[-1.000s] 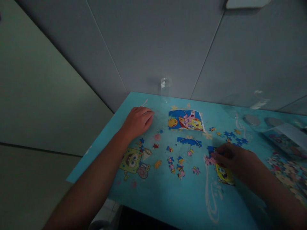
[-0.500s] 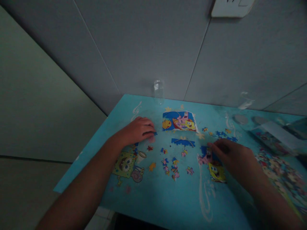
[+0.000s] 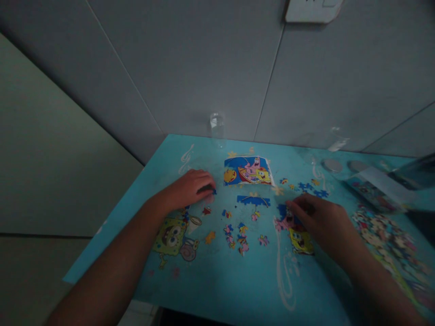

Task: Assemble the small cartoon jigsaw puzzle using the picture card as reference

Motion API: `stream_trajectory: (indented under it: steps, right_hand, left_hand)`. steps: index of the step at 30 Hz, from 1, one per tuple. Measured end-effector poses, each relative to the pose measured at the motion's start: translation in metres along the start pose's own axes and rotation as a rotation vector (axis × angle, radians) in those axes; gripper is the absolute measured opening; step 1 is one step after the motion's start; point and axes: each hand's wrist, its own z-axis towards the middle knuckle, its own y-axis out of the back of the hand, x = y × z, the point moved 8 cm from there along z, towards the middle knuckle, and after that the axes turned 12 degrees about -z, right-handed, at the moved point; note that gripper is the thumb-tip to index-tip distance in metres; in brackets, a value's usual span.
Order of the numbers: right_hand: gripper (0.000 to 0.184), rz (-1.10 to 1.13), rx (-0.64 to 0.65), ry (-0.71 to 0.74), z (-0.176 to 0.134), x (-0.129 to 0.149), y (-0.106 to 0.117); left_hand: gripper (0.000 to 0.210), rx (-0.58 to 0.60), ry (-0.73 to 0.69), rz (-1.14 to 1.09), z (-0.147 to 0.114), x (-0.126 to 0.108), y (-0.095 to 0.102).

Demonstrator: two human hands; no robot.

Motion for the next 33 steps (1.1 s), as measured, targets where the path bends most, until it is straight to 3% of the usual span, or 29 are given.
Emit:
stream_trajectory:
  steps: [3, 7, 11, 15, 26, 33]
  right_hand:
    - [0.033, -0.007, -0.052, 0.012, -0.001, 0.004, 0.003]
    - [0.032, 0.102, -0.102, 0.08, -0.006, 0.021, 0.005]
    - [0.032, 0.21, -0.113, 0.214, -0.015, 0.049, 0.006]
    - [0.027, 0.237, -0.113, 0.311, -0.021, 0.067, 0.002]
    - [0.019, 0.287, -0.066, 0.429, -0.029, 0.083, -0.009]
    - [0.015, 0.333, -0.058, 0.451, -0.032, 0.084, -0.013]
  left_hand:
    - [0.013, -0.077, 0.062, -0.143, 0.002, -0.007, -0.004]
    - [0.013, -0.252, 0.267, -0.528, 0.006, -0.018, -0.023]
    - [0.021, -0.245, 0.376, -0.931, 0.012, -0.042, -0.057]
    - [0.019, -0.275, 0.444, -1.116, 0.012, -0.056, -0.072]
    - [0.025, -0.201, 0.432, -1.169, 0.009, -0.072, -0.083]
    - [0.019, -0.189, 0.371, -0.871, 0.007, -0.083, -0.077]
